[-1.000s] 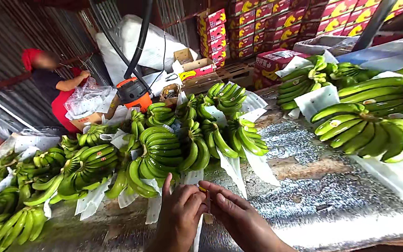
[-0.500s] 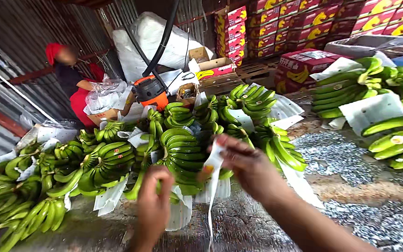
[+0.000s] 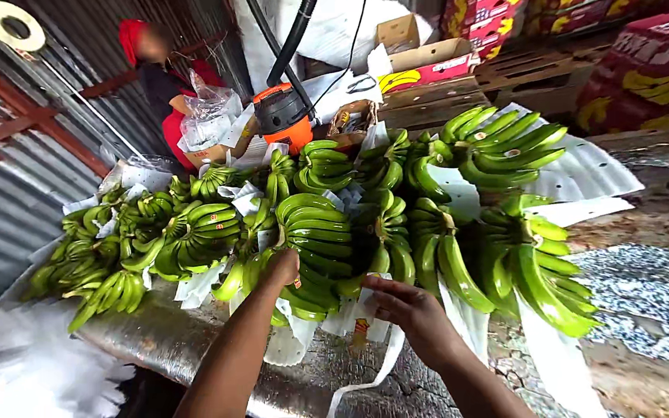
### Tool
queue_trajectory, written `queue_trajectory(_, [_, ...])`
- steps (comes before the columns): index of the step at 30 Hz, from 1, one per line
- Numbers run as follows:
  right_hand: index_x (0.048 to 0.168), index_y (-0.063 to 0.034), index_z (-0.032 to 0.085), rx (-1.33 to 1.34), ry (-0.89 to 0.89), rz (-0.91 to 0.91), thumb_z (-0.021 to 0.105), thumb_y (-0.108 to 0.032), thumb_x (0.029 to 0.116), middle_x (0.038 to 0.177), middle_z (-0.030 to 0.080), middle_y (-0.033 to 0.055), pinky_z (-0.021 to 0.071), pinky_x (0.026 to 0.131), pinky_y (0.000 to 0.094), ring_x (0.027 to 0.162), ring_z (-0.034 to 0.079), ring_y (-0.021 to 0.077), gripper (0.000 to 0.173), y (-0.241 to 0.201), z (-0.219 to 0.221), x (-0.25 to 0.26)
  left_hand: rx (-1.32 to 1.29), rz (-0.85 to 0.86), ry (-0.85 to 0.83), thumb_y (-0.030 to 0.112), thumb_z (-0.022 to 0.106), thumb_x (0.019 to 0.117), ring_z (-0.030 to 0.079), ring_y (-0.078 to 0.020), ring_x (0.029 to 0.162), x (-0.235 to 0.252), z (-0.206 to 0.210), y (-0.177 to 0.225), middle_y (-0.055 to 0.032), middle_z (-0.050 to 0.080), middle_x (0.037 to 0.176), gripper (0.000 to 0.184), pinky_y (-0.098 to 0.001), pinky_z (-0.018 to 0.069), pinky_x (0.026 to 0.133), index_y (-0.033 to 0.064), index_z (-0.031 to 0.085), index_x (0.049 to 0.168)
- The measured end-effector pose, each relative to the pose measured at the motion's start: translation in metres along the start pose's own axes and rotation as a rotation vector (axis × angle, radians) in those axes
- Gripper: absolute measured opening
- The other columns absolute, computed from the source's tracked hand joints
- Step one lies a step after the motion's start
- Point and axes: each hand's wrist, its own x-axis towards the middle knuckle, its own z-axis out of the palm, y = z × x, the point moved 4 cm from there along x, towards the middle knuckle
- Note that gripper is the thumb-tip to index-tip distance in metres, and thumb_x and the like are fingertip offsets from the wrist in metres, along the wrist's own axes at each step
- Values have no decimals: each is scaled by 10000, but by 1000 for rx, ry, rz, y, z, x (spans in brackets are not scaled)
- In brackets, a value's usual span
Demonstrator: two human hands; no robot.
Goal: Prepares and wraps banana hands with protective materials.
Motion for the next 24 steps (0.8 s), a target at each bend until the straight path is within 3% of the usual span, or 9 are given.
queue_trajectory(2, [1170, 34, 697, 46, 0, 45, 582, 38, 973, 1071, 734, 93, 616, 762, 275, 826, 718, 131, 228, 4, -6, 14, 61, -94, -12, 54, 703, 911, 599, -459, 1228, 1, 5, 14, -288, 633, 1277, 307, -650, 480, 1005, -60, 654, 1193])
queue_trajectory(6, [1191, 44, 683, 90, -15, 105, 612, 66, 932, 1073, 720, 109, 605, 721, 266, 785, 699, 132, 270, 10, -13, 41, 253, -197, -24, -13, 700, 895, 556, -480, 1290, -1, 10, 36, -288, 575, 1387, 476, -643, 474, 1022, -61, 574, 1351])
queue_trajectory(8, [1204, 42, 673, 114, -5, 156, 607, 71, 931, 1083, 706, 121, 602, 700, 277, 781, 692, 145, 283, 15, -16, 54, 306, -146, 73, -40, 665, 909, 497, -485, 1340, 4, 5, 38, -285, 537, 1430, 495, -658, 397, 1086, -35, 562, 1393])
queue_trajectory(11, [1210, 44, 666, 150, 13, 196, 603, 74, 938, 1055, 704, 136, 608, 683, 298, 780, 697, 166, 280, 23, -20, 71, 42, 100, 286, 94, 644, 980, 572, -373, 1277, -21, -19, 54, -202, 640, 1300, 249, -553, 431, 1098, 21, 707, 1209])
queue_trajectory(13, [1228, 40, 655, 160, 19, 230, 603, 68, 942, 1034, 700, 131, 607, 664, 294, 768, 695, 162, 292, 29, -20, 80, -267, 375, 363, 138, 688, 961, 644, -277, 1168, -50, -25, 73, -148, 701, 1182, 173, -460, 498, 1053, 34, 771, 1072])
queue_trajectory(15, [1247, 45, 638, 169, 14, 264, 604, 72, 937, 1037, 698, 135, 611, 656, 290, 758, 700, 159, 312, 35, -18, 85, -336, 580, 397, 140, 743, 915, 670, -244, 1126, -73, -15, 90, -107, 736, 1134, 148, -476, 483, 1049, 65, 798, 1030])
queue_trajectory(17, [1240, 50, 634, 171, -3, 285, 606, 78, 935, 1041, 695, 136, 609, 667, 287, 764, 701, 160, 307, 38, -15, 86, -246, 607, 446, 129, 779, 873, 681, -246, 1106, -85, -2, 100, -85, 747, 1128, 188, -511, 454, 1054, 94, 798, 1056])
queue_trajectory(19, [1217, 46, 631, 189, -38, 287, 605, 89, 934, 1039, 700, 130, 616, 694, 288, 791, 710, 161, 288, 39, -11, 85, -286, 535, 439, 78, 766, 873, 672, -255, 1121, -87, 7, 102, -127, 712, 1179, 260, -464, 507, 1026, 57, 767, 1133])
queue_trajectory(24, [1244, 31, 619, 233, -69, 262, 584, 52, 951, 1079, 681, 114, 615, 753, 290, 855, 702, 154, 296, 38, -10, 76, -492, 489, 680, -20, 683, 890, 694, -156, 968, -99, 30, 97, -143, 701, 1043, 92, -245, 582, 856, -3, 749, 950])
